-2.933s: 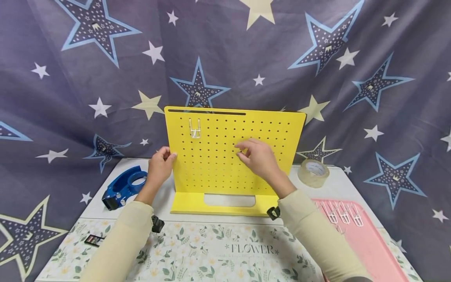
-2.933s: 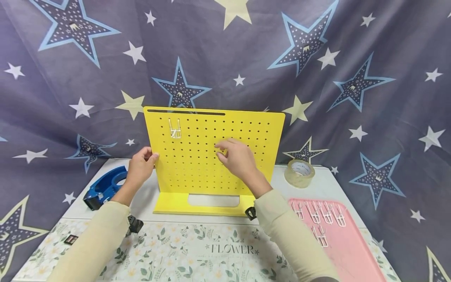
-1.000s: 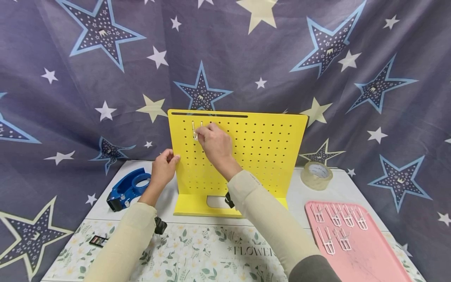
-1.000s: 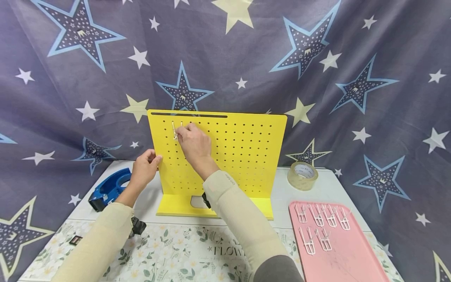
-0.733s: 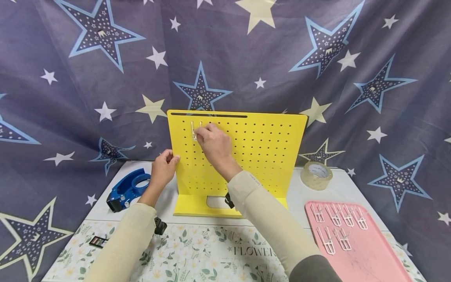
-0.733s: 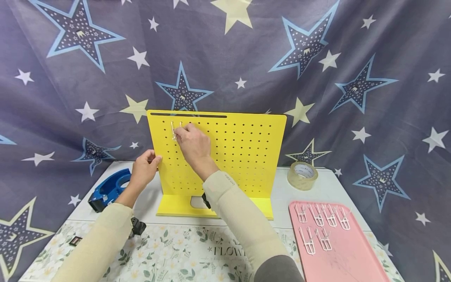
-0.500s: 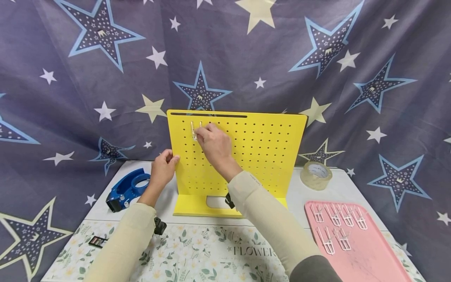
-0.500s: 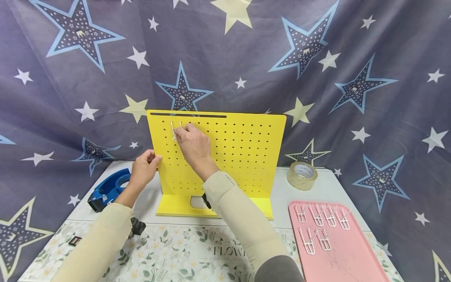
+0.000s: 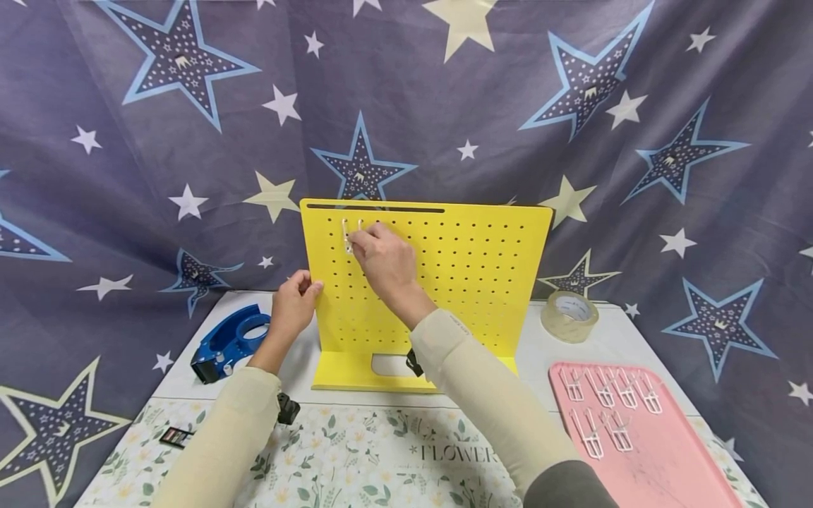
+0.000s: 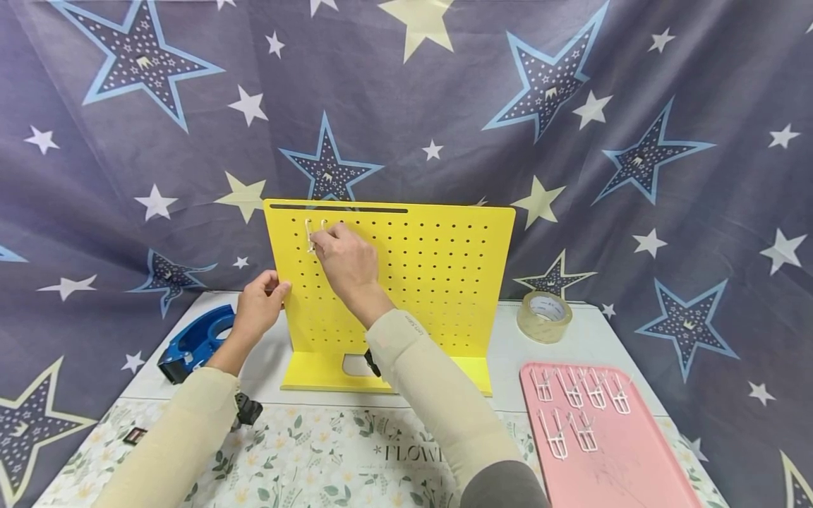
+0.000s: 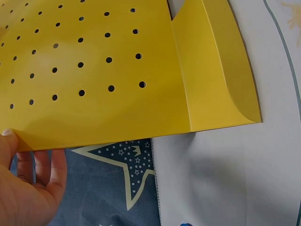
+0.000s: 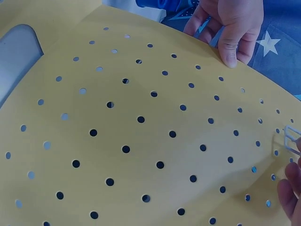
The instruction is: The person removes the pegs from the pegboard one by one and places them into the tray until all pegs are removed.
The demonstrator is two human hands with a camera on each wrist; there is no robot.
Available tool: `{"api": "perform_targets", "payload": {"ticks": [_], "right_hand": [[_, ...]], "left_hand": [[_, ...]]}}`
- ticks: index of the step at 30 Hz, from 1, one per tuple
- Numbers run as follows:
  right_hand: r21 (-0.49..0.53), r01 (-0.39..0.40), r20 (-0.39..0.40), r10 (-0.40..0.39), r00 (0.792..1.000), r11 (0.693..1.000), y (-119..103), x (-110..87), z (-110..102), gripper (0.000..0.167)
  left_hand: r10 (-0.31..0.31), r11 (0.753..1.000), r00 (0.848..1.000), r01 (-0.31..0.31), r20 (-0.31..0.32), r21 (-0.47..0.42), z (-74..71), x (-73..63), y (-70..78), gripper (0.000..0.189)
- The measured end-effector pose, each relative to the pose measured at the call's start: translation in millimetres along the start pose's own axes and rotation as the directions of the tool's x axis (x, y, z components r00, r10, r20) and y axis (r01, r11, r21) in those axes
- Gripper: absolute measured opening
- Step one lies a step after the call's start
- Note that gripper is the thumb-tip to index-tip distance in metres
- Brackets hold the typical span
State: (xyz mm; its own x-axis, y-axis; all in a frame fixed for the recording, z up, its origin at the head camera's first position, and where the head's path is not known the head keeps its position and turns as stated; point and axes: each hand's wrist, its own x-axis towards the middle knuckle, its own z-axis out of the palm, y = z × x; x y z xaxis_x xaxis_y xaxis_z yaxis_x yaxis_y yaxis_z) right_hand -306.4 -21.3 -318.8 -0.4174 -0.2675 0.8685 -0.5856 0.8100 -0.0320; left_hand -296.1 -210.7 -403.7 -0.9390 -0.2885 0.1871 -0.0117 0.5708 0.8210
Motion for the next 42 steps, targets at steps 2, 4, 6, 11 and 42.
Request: {"api": "perform_targets", "payload": {"ticks": [2,4,6,11,42], "right_hand": [[0.005,0.006,-0.009,-0.006,1.0,1.0,0,-0.2,0,0.012],[0.01,0.012,-0.018,-0.012,1.0,1.0,0,-0.4,-1,0.012],[0.017,0.017,-0.023,-0.016,1.0,1.0,-1,-0.7,-2,0.012],[0.027,0.023,-0.025,-0.023,0.999,0.999,-3,-1.9,-6,0.011],[0.062,-0.056,0.153,0.046,0.987,0.997,54,-49.7,-55,0.008]], "left_hand": [[0.003,1.0,1.0,-0.003,0.001,0.0,-0.5,-0.5,0.4,0.022],[0.003,1.0,1.0,-0.003,0.0,0.003,-0.5,-0.7,0.9,0.022],[0.003,1.0,1.0,-0.003,-0.001,0.007,-0.2,-0.7,1.1,0.022],[0.006,1.0,1.0,-0.006,-0.005,0.013,0.3,-0.3,0.5,0.022],[0.025,1.0,1.0,-0.025,-0.012,0.004,-0.3,-1.2,0.8,0.024]]}}
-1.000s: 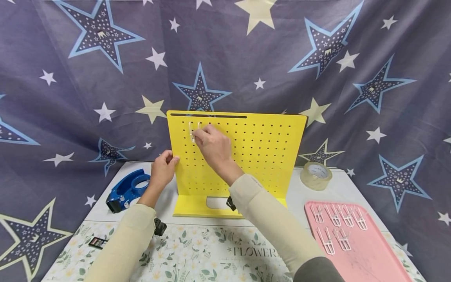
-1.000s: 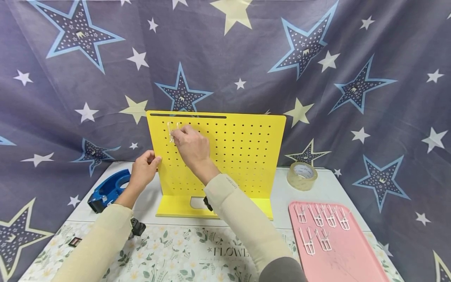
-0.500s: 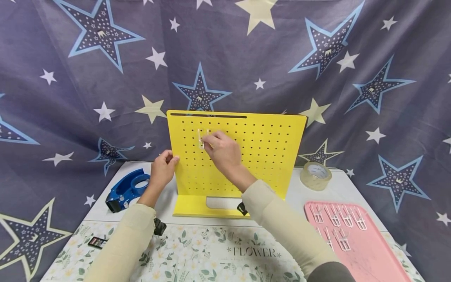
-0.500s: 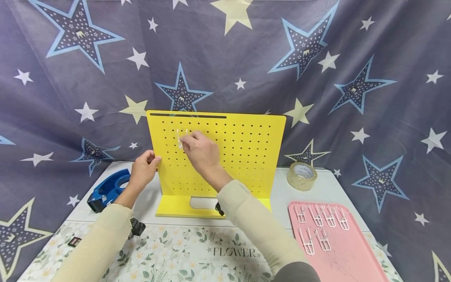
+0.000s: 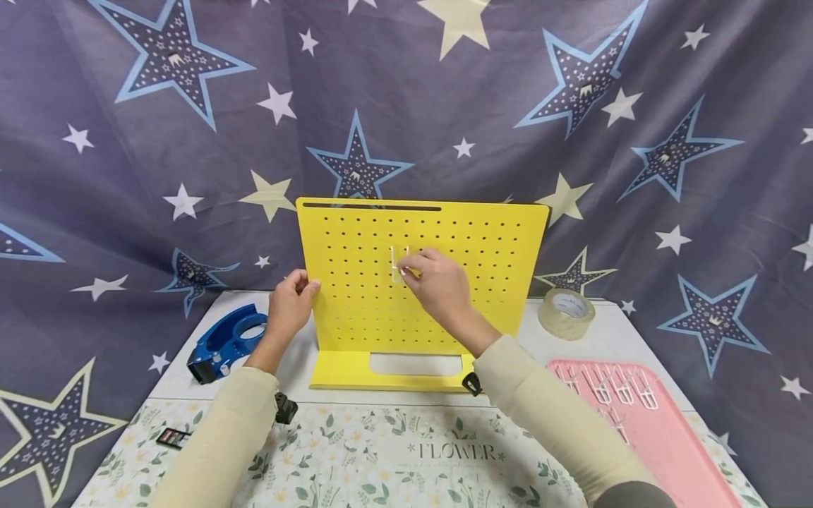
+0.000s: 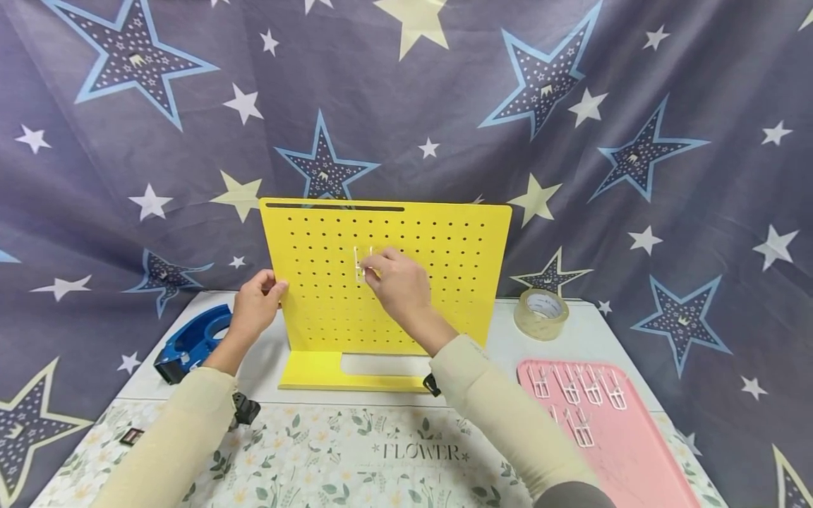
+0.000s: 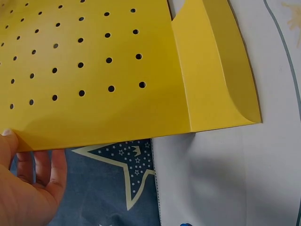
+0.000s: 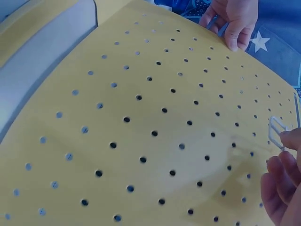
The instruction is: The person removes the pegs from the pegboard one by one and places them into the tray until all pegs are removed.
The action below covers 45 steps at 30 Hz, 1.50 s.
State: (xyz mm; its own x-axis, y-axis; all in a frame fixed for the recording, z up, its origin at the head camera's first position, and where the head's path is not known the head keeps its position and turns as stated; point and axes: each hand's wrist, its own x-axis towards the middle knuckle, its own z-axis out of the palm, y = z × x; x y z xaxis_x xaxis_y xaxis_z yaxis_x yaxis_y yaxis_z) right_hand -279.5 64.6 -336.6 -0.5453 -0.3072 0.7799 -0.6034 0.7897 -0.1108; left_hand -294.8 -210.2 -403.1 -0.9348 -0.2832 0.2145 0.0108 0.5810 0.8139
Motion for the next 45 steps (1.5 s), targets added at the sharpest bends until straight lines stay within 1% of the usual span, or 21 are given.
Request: {"api": "perform_targets", "payload": {"ticks": [2,5,7,10,14,20,22,26,28,31,34,36,38,41,45], "right_hand": [[0.021,-0.039,0.051,0.038,0.998,0.999,4,-3.2,-7,0.008],[0.047,-0.098,0.127,0.091,0.988,0.994,12,-9.2,-17,0.008],[0.05,-0.124,0.154,0.115,0.981,0.991,18,-13.6,-23,0.008],[0.052,-0.15,0.174,0.139,0.975,0.987,28,-20.6,-32,0.007],[0.05,-0.173,0.188,0.161,0.969,0.984,41,-29.3,-43,0.008],[0.051,-0.218,0.254,0.198,0.947,0.975,59,-41.5,-58,0.006],[0.051,-0.22,0.257,0.2,0.945,0.974,65,-46.1,-63,0.006],[0.061,-0.21,0.245,0.19,0.951,0.976,77,-55.7,-70,0.006],[0.067,-0.221,0.261,0.197,0.945,0.973,83,-60.1,-74,0.005],[0.068,-0.256,0.309,0.224,0.924,0.964,91,-66.9,-81,0.005],[0.064,-0.286,0.371,0.244,0.896,0.956,99,-74.6,-90,0.006],[0.063,-0.295,0.414,0.244,0.877,0.953,104,-79.3,-96,0.006],[0.063,-0.298,0.446,0.24,0.862,0.952,109,-83.8,-103,0.006],[0.059,-0.308,0.481,0.243,0.842,0.949,117,-91.6,-113,0.006],[0.03,-0.328,0.502,0.269,0.822,0.944,127,-105.9,-125,0.007]], "left_hand": [[-0.003,1.0,1.0,0.003,0.003,-0.004,0.6,0.2,-0.5,0.024],[-0.004,1.0,1.0,0.004,0.008,-0.003,1.7,0.1,-0.8,0.024],[-0.004,1.0,1.0,0.005,0.008,-0.006,2.2,0.1,-0.7,0.024],[-0.006,1.0,1.0,0.006,0.009,-0.009,1.9,0.0,-0.5,0.024],[0.006,1.0,1.0,-0.006,0.001,-0.011,-0.4,-0.9,-0.4,0.023],[0.012,1.0,1.0,-0.012,0.007,-0.014,-1.5,-1.0,1.4,0.024],[0.011,1.0,1.0,-0.011,0.011,-0.016,-0.9,-0.3,1.9,0.025],[0.007,1.0,1.0,-0.007,0.015,-0.019,-0.3,0.5,2.0,0.025],[0.006,1.0,1.0,-0.006,0.014,-0.019,-0.2,0.8,1.6,0.024],[0.004,1.0,1.0,-0.004,0.014,-0.019,0.2,1.3,0.4,0.024],[-0.002,1.0,1.0,0.002,0.02,-0.019,0.8,1.7,-1.0,0.024],[-0.005,1.0,1.0,0.006,0.02,-0.021,1.1,2.0,-1.8,0.024],[-0.002,1.0,1.0,0.003,0.016,-0.018,1.3,2.3,-2.3,0.023],[0.001,1.0,1.0,-0.001,0.009,-0.013,1.3,2.6,-2.6,0.023],[-0.008,1.0,1.0,0.009,0.016,-0.013,1.6,2.5,-2.3,0.023]]}}
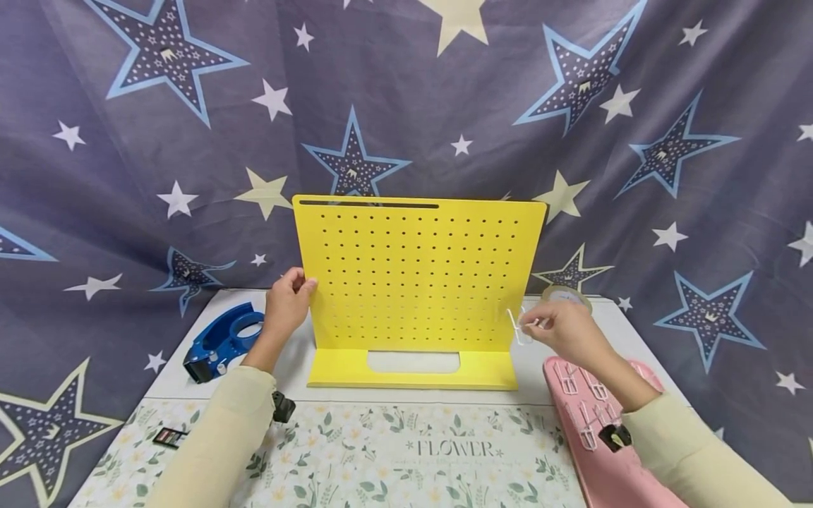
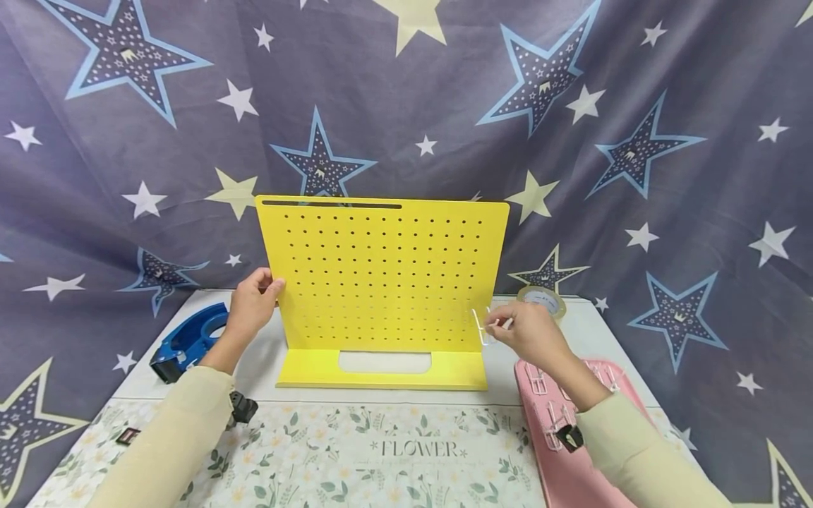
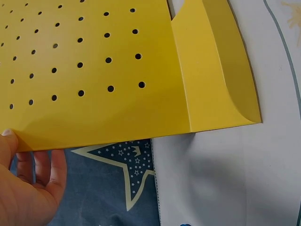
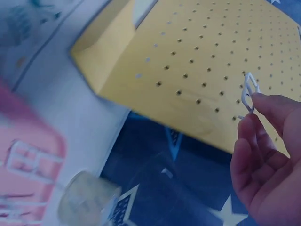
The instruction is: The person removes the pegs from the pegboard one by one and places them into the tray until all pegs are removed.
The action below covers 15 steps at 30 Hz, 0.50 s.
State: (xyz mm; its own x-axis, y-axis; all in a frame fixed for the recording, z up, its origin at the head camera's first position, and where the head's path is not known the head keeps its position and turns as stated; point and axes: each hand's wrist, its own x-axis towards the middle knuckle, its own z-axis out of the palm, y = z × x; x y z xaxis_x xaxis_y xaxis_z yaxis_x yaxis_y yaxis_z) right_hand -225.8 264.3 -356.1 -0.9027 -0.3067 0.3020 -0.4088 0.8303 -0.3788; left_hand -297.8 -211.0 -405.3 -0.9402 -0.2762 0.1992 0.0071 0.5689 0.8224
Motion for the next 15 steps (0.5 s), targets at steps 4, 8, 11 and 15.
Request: {"api": "perform_targets", "payload": {"ticks": [4,8,11,15], "right_hand": [[-0.023,-0.019,0.0,0.019,1.0,1.0,17,-15.7,-6,0.009],[-0.05,-0.022,0.008,0.023,1.0,0.999,37,-32.9,-13,0.009],[-0.067,-0.032,0.024,0.034,0.999,0.997,52,-47.0,-19,0.008],[-0.104,-0.047,0.006,0.048,0.999,0.994,69,-64.3,-28,0.007]], "left_hand": [[-0.003,1.0,1.0,0.003,0.003,-0.003,0.3,-0.4,0.9,0.024],[0.006,1.0,1.0,-0.006,0.002,0.007,-0.1,-0.5,0.8,0.024],[0.0,1.0,1.0,0.0,0.007,0.008,-0.6,-0.6,0.6,0.024],[-0.012,1.0,1.0,0.012,0.013,0.008,-1.2,-0.4,1.3,0.025]]}}
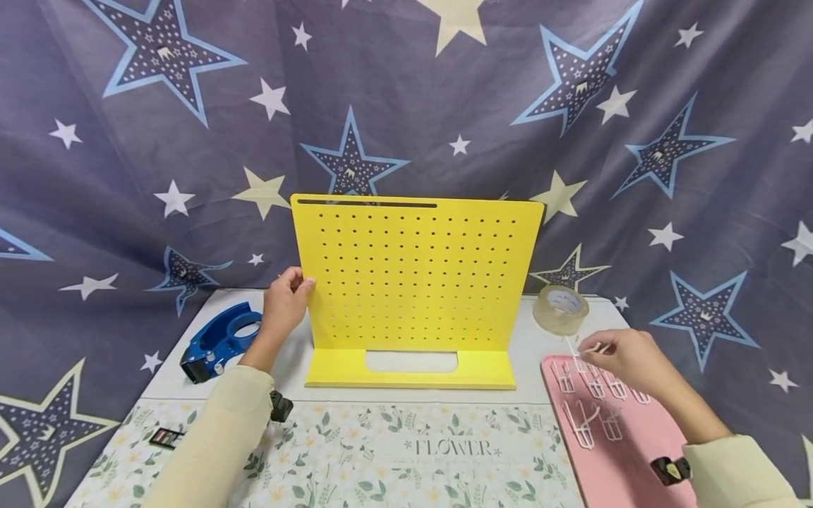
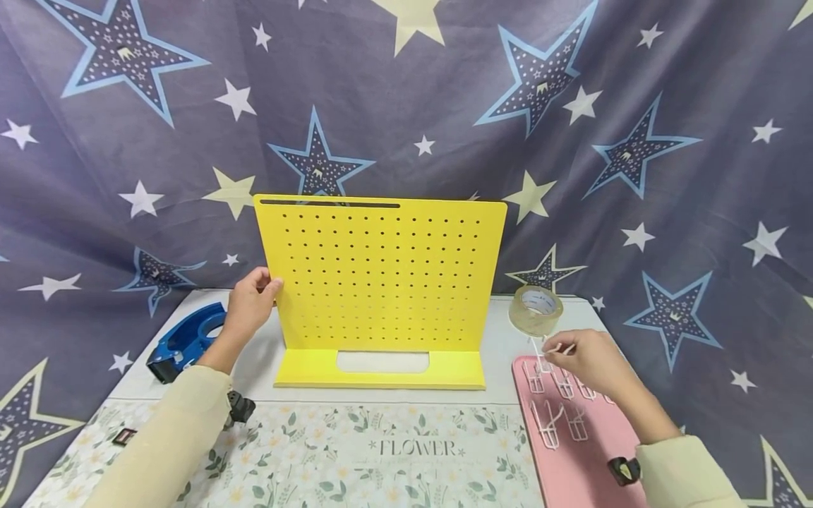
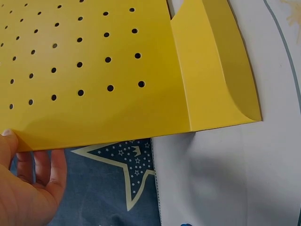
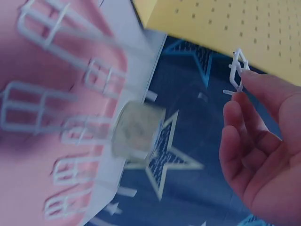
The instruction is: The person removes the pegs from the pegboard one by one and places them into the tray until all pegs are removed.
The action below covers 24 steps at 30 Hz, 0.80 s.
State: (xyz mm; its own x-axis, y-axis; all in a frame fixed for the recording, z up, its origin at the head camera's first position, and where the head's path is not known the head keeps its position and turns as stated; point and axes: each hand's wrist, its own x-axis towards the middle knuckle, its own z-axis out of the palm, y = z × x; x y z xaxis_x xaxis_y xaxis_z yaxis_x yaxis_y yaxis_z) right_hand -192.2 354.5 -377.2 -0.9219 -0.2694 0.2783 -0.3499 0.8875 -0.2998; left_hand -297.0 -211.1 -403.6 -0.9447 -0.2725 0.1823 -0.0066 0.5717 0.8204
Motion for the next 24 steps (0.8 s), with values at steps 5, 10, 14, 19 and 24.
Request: {"api": "perform_targets", "payload": {"ticks": [5,10,14,19,24], "right_hand": [[-0.034,-0.04,-0.002,0.04,0.999,0.999,23,-20.5,-3,0.006],[-0.06,-0.094,0.033,0.096,0.995,0.994,46,-39.5,-6,0.005],[-0.061,-0.141,0.041,0.143,0.989,0.988,57,-52.8,-9,0.005],[-0.04,-0.175,0.101,0.178,0.979,0.984,69,-64.3,-8,0.004],[-0.017,-0.153,0.166,0.153,0.974,0.988,80,-75.2,1,0.011]], "left_hand": [[0.007,1.0,1.0,-0.007,0.004,0.001,-0.6,-0.2,-0.1,0.025],[0.016,1.0,1.0,-0.016,0.005,0.003,-1.2,-1.0,0.1,0.026],[0.013,1.0,1.0,-0.013,0.01,0.001,-1.4,-1.3,1.4,0.027],[0.013,1.0,1.0,-0.013,0.008,0.001,-1.7,-0.6,1.4,0.027],[0.01,1.0,1.0,-0.01,0.01,-0.007,-0.5,1.1,-0.5,0.026]]}}
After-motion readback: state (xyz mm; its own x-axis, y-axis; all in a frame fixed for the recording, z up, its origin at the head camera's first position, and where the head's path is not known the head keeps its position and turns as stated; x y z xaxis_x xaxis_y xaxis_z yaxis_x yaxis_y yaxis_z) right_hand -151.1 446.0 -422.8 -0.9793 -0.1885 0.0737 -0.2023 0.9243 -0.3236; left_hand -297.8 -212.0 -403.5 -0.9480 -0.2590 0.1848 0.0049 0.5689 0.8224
